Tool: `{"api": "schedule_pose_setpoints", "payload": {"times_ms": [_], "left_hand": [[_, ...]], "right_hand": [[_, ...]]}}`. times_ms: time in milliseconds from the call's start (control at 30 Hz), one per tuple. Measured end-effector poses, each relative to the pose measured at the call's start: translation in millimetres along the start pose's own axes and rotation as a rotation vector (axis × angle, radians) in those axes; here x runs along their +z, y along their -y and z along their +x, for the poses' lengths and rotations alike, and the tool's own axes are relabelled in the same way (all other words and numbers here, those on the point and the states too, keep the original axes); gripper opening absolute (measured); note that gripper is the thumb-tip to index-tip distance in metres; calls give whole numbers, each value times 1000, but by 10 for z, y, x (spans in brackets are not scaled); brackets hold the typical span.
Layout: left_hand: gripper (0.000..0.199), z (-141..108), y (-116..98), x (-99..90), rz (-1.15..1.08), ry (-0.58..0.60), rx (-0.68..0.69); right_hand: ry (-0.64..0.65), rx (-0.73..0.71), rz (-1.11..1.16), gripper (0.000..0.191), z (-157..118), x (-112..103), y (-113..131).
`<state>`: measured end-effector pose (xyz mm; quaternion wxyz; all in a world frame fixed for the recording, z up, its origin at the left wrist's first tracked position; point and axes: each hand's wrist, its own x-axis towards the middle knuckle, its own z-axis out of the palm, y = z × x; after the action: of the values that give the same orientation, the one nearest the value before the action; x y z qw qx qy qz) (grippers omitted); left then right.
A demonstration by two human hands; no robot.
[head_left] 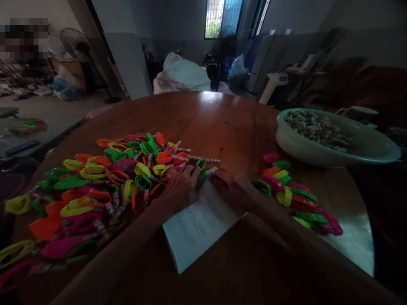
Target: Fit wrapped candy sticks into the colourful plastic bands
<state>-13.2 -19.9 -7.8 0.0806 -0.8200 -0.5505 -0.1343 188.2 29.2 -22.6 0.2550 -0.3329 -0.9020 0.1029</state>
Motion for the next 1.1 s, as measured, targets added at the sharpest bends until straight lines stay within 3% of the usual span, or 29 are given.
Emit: {"api": "schedule_pose_setpoints", "payload": {"times_ms": [267, 667, 833, 967, 1100], "left_hand": [[28, -7, 36, 42, -29, -25, 4], [28, -7, 22, 8, -54, 16, 28], [38, 17, 22, 12, -72, 61, -23], [38, 8, 61, 73, -79, 2, -31], [51, -27, 121, 97, -29, -60, 19]], "right_hand": [[-20, -84, -31, 19, 9, 28, -44], [251, -138, -472, 23, 34, -94, 207], [239, -133, -469, 19, 130, -3, 207], [189, -114, -463, 20, 184, 37, 254], [96, -135, -472, 19, 59, -12, 376]]}}
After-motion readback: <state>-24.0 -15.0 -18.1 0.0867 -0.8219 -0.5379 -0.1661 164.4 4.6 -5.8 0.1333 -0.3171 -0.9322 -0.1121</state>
